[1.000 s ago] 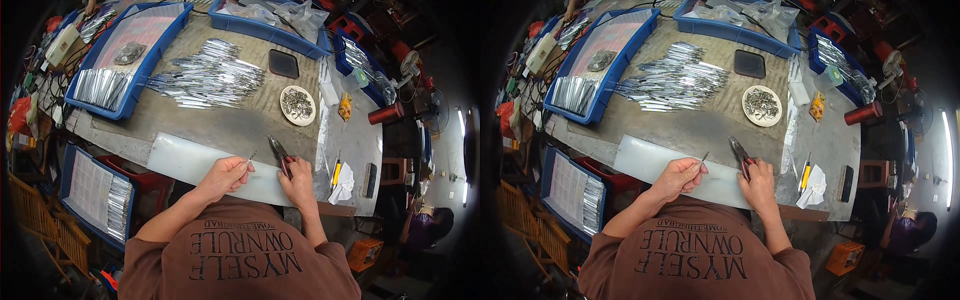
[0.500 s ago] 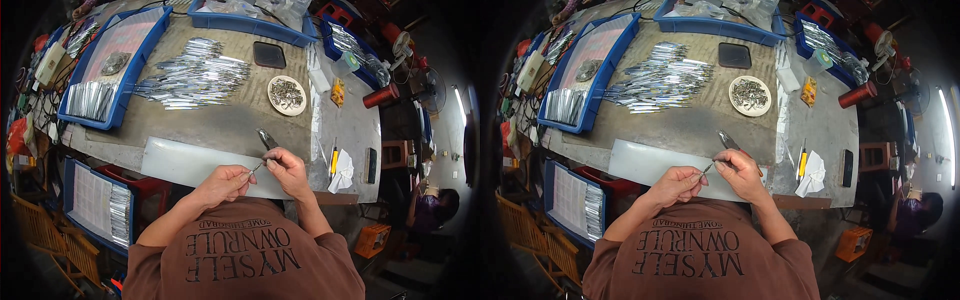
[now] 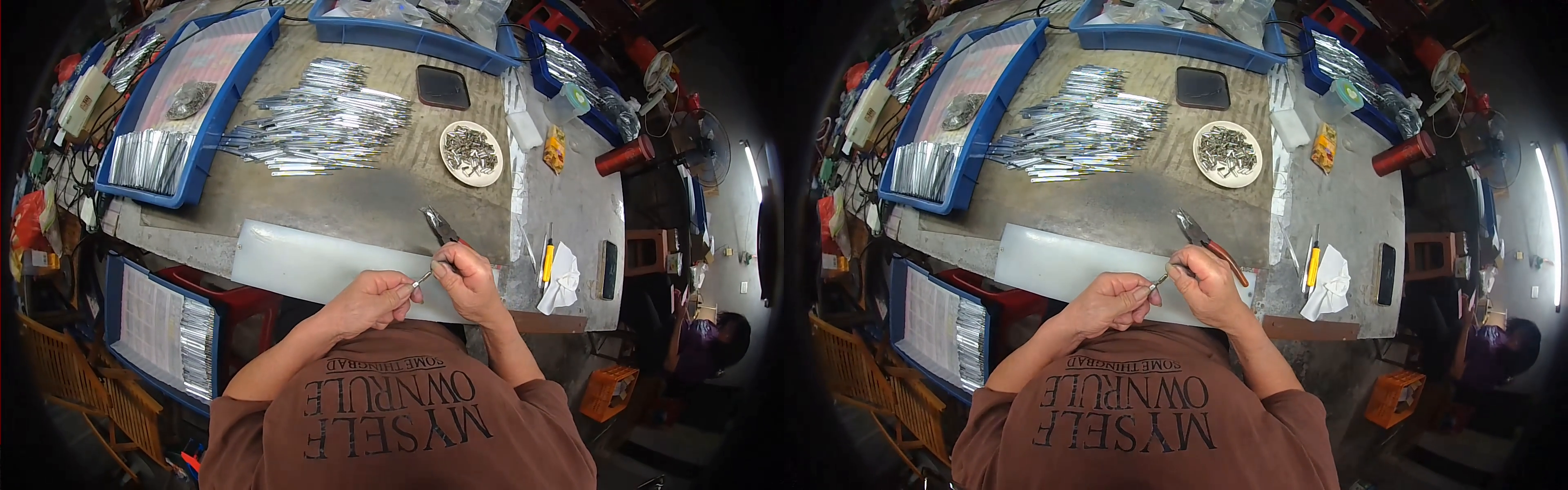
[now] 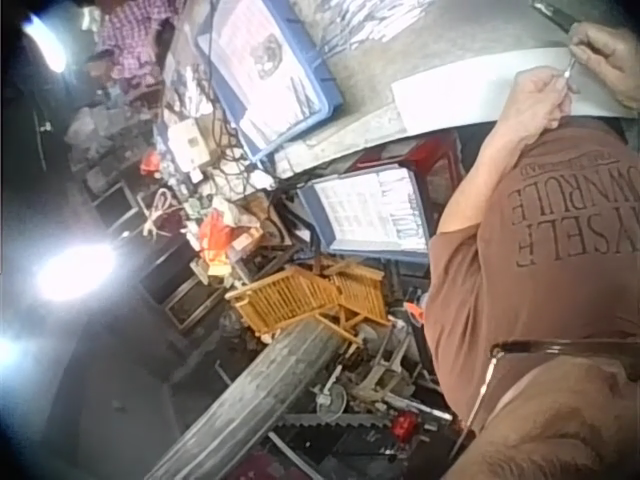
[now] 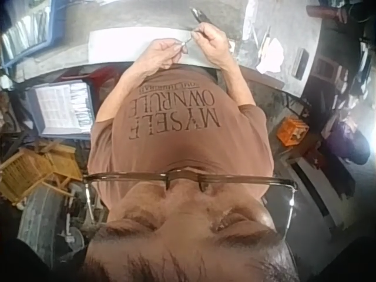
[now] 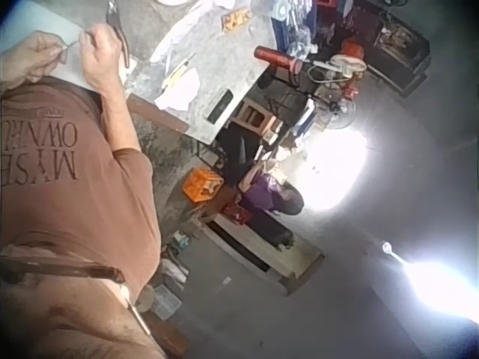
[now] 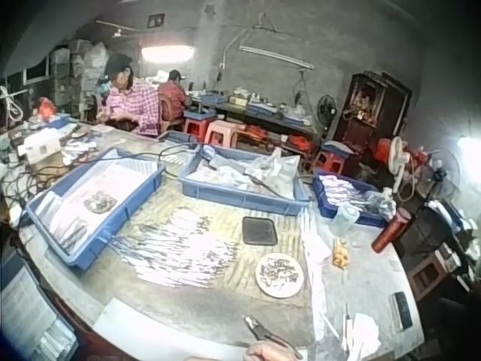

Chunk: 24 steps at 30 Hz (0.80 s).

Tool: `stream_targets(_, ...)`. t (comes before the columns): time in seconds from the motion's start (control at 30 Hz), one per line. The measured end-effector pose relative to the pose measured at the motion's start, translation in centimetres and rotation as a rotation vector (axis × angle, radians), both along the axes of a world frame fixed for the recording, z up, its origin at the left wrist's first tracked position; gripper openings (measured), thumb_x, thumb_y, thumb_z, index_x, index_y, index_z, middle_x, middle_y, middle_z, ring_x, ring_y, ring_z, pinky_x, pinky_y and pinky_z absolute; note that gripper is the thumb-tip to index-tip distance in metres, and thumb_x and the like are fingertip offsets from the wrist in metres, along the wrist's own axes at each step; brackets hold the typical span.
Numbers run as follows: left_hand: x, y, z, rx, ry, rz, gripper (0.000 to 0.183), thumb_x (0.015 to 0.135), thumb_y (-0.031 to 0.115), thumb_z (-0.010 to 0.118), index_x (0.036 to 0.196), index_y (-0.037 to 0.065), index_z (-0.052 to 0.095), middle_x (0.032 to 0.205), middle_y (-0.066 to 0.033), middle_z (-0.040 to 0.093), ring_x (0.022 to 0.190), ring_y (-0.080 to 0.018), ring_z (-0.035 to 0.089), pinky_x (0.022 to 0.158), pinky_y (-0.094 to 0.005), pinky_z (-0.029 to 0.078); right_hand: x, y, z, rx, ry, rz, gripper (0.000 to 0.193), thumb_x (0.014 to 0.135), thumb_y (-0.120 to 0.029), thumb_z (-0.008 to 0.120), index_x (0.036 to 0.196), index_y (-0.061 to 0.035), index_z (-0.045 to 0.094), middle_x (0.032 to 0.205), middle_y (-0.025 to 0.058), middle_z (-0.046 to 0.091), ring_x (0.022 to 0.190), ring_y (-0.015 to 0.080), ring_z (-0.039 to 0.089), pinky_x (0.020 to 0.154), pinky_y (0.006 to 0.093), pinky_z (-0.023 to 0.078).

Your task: The person assembles small metal components by hand, using needle-nose pliers for precision.

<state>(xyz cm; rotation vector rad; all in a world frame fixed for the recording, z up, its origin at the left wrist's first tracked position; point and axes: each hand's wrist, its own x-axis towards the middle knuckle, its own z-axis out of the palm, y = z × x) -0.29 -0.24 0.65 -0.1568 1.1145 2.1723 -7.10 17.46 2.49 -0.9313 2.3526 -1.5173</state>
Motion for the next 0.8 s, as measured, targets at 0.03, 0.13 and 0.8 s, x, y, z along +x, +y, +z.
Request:
stream_targets(0.03,0.0,0.0,0.0,0.009,-0.003,0.002,0.023,0.090,0.022,0.043,0.091,0.002,0.054,0.061,-0.0001,0.046,0.046,-0.0024,0.030,0.040,-0.0161,0.021,0.0,0.0,-0.1,0.005,-0.009,-0.019,0.008,0.076,-0.004,0.056,0.079,0.0021,0.052,0.071,0.0077,0.054,0.063,0.0167,0.050,0.057,0.0262,0.040)
stream_targets(0.13,-0.3,-0.2,0.3,0.017,-0.005,0.008,0.023,0.090,0.022,0.043,0.091,0.002,0.054,0.061,-0.0001,0.046,0.045,-0.0024,0.029,0.039,-0.0162,0.021,0.0,0.1,-0.6,-0.027,-0.097,-0.062,0.008,0.077,-0.005,0.056,0.080,0.0022,0.052,0.072,0.0076,0.054,0.065,0.0163,0.051,0.058,0.0261,0.041)
stream_targets(0.8,1.2,0.3,-1.3,-0.681,0.637,0.269,0.014,0.083,0.010,0.048,0.082,-0.002,0.053,0.065,-0.0162,0.055,0.060,-0.0255,0.054,0.057,-0.0337,0.043,1.8,-1.1,-2.7,-0.151,-0.408,-0.095,0.007,0.080,-0.007,0.052,0.083,-0.0005,0.051,0.071,0.0004,0.047,0.062,0.0075,0.042,0.056,0.0188,0.034)
